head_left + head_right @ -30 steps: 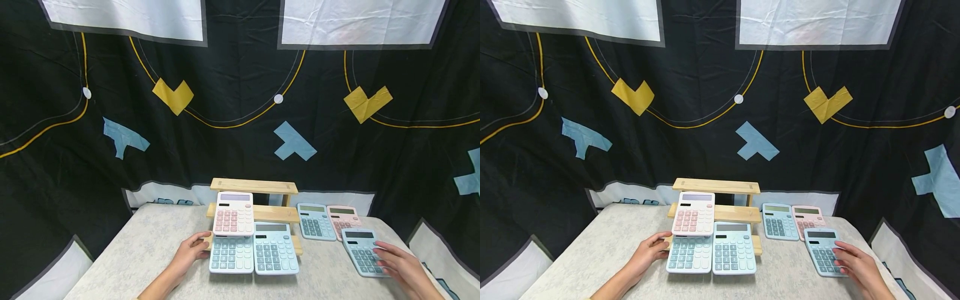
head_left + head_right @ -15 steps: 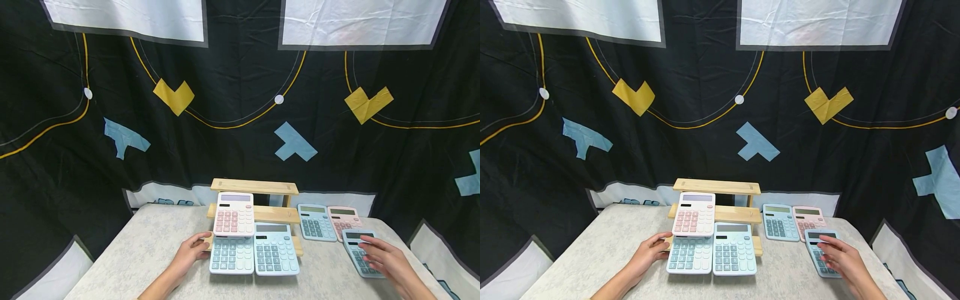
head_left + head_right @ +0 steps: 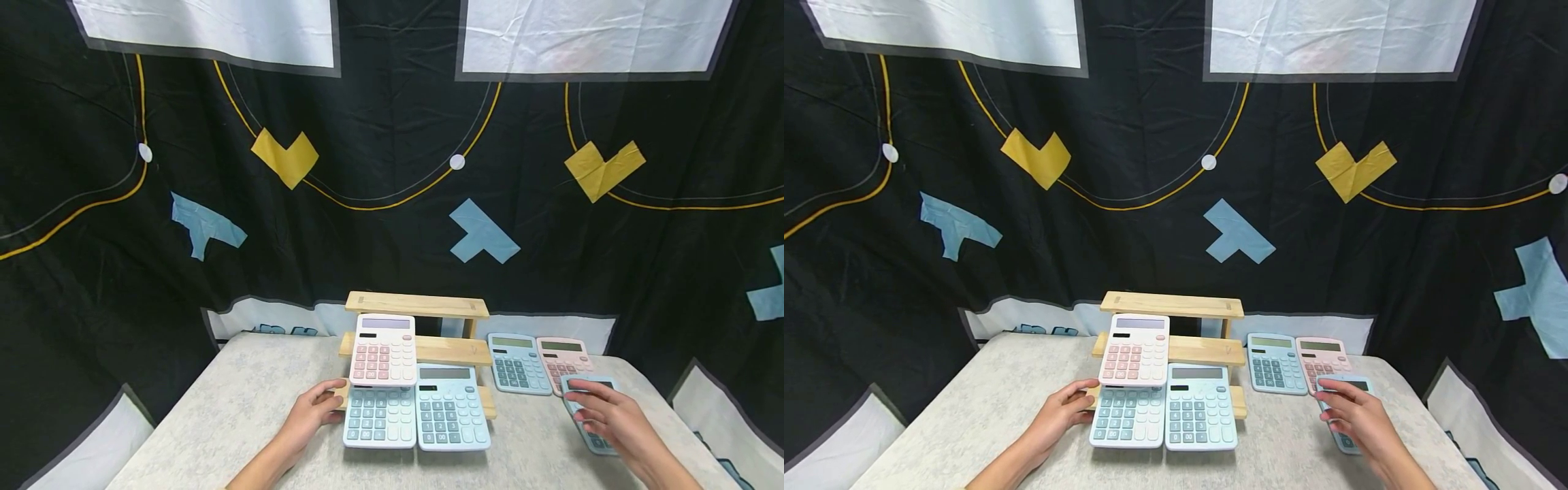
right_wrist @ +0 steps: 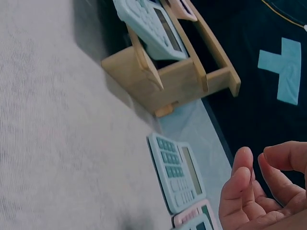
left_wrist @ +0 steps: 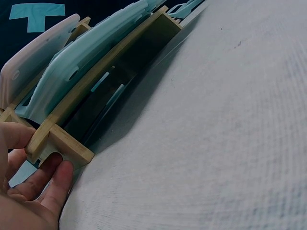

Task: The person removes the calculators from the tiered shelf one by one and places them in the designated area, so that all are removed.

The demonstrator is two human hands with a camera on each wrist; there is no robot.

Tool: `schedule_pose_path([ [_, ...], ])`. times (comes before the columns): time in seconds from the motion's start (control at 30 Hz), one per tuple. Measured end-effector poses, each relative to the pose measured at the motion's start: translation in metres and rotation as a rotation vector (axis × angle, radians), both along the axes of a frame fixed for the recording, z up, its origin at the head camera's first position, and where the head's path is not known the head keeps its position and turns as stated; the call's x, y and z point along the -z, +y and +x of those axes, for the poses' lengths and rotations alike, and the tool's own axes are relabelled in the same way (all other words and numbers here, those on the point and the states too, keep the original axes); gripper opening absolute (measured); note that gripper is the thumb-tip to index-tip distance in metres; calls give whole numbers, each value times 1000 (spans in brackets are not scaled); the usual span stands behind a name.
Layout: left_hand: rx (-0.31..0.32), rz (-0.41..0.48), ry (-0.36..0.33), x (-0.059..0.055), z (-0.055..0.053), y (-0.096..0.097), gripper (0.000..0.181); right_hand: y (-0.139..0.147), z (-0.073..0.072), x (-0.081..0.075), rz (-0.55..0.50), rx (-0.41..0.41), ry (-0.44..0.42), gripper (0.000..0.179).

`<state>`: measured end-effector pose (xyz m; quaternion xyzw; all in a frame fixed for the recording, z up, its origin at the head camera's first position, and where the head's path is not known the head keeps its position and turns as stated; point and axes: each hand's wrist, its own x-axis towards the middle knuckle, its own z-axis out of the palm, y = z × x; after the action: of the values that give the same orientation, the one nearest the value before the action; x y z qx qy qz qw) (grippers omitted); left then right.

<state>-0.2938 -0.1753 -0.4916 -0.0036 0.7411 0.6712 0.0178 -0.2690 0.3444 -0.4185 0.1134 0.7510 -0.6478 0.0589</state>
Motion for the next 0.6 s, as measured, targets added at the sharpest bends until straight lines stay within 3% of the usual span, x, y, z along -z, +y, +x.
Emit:
schedule_pose_path([
  [0.6,-17,-10,-10,0,0,1,40,-40,-1,-14,-20,-68,70,49],
])
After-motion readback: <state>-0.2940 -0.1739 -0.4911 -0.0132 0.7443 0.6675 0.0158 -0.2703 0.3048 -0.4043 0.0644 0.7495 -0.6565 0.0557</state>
